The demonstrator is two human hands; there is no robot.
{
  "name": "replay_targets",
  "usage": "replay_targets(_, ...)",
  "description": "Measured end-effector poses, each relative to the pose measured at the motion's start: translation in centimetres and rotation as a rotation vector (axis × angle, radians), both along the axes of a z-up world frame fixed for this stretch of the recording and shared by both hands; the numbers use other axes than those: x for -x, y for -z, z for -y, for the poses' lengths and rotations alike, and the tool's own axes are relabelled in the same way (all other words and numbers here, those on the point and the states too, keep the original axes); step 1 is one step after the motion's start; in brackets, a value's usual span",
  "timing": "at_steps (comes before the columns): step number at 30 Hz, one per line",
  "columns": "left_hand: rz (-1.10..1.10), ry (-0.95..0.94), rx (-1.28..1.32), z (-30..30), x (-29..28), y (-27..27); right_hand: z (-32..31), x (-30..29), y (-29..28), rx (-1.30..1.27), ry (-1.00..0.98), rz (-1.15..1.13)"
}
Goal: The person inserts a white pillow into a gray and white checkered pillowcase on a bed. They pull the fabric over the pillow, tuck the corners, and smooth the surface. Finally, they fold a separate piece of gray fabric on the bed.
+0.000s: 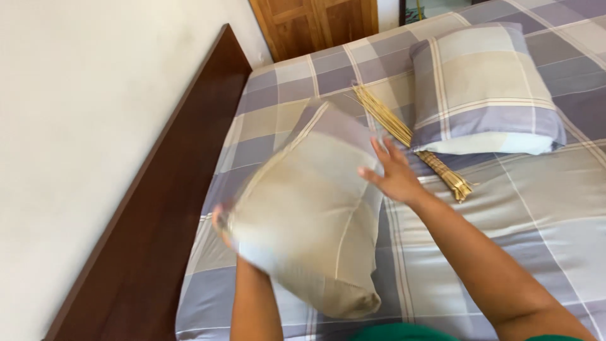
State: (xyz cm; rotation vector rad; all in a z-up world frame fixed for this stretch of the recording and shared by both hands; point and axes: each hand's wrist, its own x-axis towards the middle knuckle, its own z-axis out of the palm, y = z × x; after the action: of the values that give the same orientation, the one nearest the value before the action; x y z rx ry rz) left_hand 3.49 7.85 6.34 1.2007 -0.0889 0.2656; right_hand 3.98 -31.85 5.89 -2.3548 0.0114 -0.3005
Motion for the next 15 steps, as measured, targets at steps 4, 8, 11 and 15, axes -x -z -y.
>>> replay_targets(4,-0.508,0.098,-0.542,-14.5,4.1,21.8,1.6,-3.8,19.1,-0.120,-0.021,-0.369)
replay_targets(8,-0.519,0.118,-0.819,-22.2,2.4,32.0,-3.3,-0.8,20.8,-0.202,-0.038,-0.838)
replay_targets(11,-0.281,0.108,-1.036,-14.0,2.1,23.5,-6.7,0.8,16.9,-0.437,0.012,-0.945)
replay_targets(15,-0.317,0.324,-1.375,-5.2,3.8,14.1,-6.4,-0.8,17.7,-0.847,0.097,-0.742)
